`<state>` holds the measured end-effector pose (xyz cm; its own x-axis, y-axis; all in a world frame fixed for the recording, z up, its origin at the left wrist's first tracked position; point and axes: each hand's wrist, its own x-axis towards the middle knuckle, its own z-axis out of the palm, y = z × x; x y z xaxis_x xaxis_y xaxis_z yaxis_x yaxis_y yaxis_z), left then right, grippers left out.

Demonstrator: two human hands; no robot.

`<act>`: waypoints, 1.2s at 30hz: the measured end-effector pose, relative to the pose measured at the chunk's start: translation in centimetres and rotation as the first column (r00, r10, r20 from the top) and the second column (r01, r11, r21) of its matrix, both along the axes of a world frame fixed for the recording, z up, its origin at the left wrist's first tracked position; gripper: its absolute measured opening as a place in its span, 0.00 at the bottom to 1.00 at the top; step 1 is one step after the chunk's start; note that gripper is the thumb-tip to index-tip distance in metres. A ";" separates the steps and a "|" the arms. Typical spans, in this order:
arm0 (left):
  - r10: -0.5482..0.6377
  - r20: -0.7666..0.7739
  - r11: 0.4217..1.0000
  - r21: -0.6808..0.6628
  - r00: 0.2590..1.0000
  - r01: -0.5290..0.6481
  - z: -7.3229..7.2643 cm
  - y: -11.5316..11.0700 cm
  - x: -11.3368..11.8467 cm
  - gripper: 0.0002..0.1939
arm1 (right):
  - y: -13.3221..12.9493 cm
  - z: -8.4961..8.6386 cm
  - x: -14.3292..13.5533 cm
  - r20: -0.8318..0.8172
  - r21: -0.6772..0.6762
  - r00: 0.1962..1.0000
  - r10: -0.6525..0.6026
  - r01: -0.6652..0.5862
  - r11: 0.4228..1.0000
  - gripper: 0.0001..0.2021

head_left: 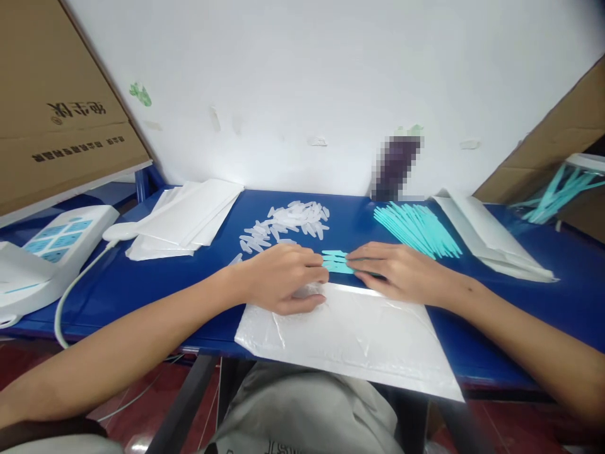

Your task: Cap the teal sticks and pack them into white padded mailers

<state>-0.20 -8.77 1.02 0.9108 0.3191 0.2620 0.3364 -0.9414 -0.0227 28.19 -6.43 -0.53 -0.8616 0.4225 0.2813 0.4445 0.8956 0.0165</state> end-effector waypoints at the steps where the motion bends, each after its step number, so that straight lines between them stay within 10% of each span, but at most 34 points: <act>1: 0.005 -0.018 1.000 -0.009 1.000 -0.006 0.0 0.0 0.1 0.17 | 0.1 0.1 0.1 -0.016 0.000 1.000 -0.018 0.018 1.000 0.18; 10: -0.052 0.110 0.998 -0.018 0.993 0.054 -0.5 0.3 0.1 0.17 | 5.3 -0.5 4.4 0.088 0.163 0.841 -0.534 0.517 0.840 0.22; 36: 0.112 0.192 0.990 -0.110 0.975 -0.092 -1.4 3.4 -0.9 0.22 | 3.0 -0.5 1.2 -0.007 -0.082 0.984 -0.179 0.178 0.981 0.22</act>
<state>-1.08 -5.38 -0.43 0.8055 0.4414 0.3953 0.4195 -0.8960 0.1457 29.37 -3.45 -1.05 -0.7665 0.5910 0.2512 0.5970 0.8000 -0.0603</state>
